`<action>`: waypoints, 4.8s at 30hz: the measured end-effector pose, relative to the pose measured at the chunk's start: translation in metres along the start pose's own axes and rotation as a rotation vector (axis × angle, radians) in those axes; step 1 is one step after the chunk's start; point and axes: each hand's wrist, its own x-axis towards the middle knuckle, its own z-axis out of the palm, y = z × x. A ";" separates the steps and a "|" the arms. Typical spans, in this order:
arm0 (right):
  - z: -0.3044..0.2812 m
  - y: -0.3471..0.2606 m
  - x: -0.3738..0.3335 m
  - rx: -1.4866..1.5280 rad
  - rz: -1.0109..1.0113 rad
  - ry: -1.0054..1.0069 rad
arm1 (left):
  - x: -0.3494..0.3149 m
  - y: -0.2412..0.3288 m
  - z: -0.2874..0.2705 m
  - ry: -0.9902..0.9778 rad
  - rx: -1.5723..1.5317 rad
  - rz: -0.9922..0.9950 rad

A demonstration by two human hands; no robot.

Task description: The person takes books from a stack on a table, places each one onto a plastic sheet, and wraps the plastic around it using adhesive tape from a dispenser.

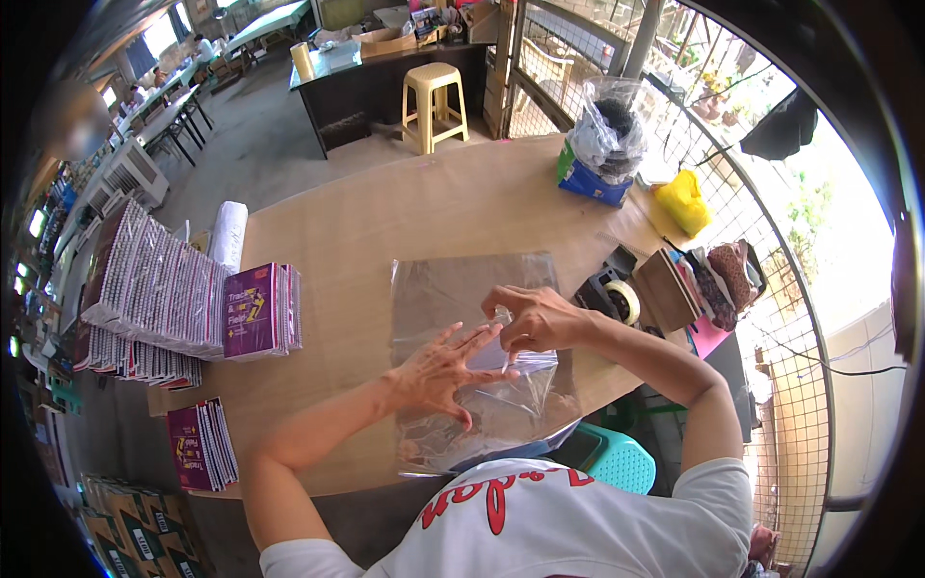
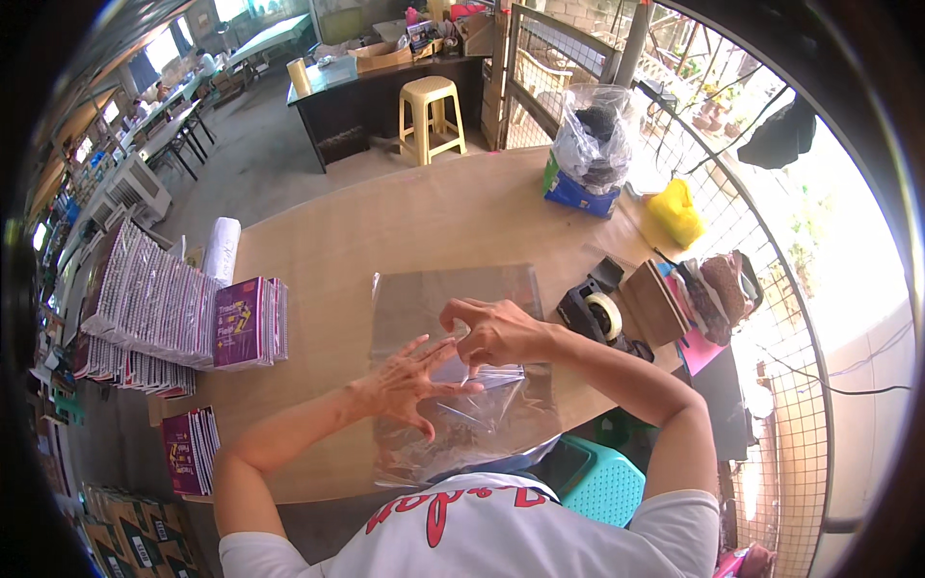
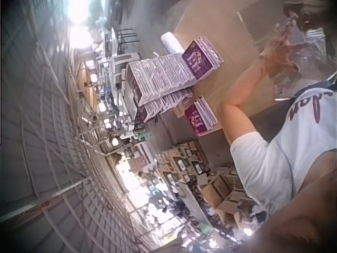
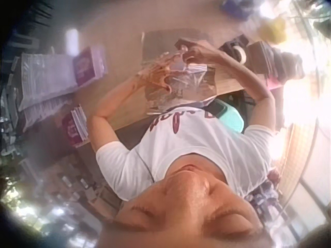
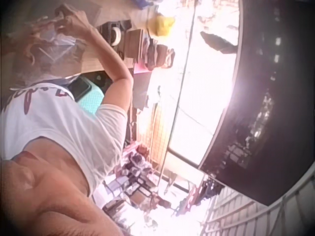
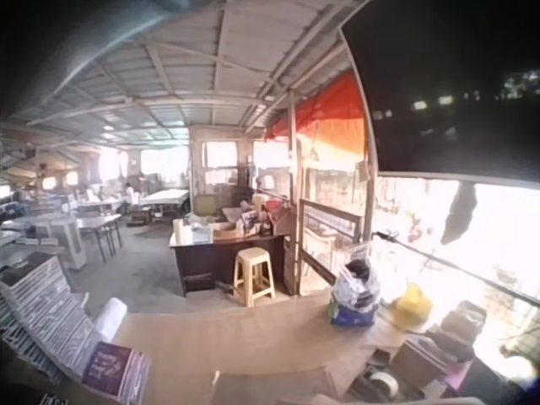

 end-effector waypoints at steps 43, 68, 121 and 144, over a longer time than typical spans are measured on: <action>0.103 -0.055 -0.081 -0.220 0.494 0.599 | 0.027 0.033 0.056 0.901 -0.433 -0.428; 0.063 0.022 -0.258 -0.218 0.974 1.144 | -0.011 0.021 0.028 0.296 0.351 -0.068; 0.018 -0.097 -0.056 0.684 -0.027 1.317 | 0.036 0.008 -0.010 0.858 -0.807 -0.571; 0.080 -0.061 -0.066 0.331 0.425 0.795 | 0.004 0.060 0.033 0.702 -0.299 -0.757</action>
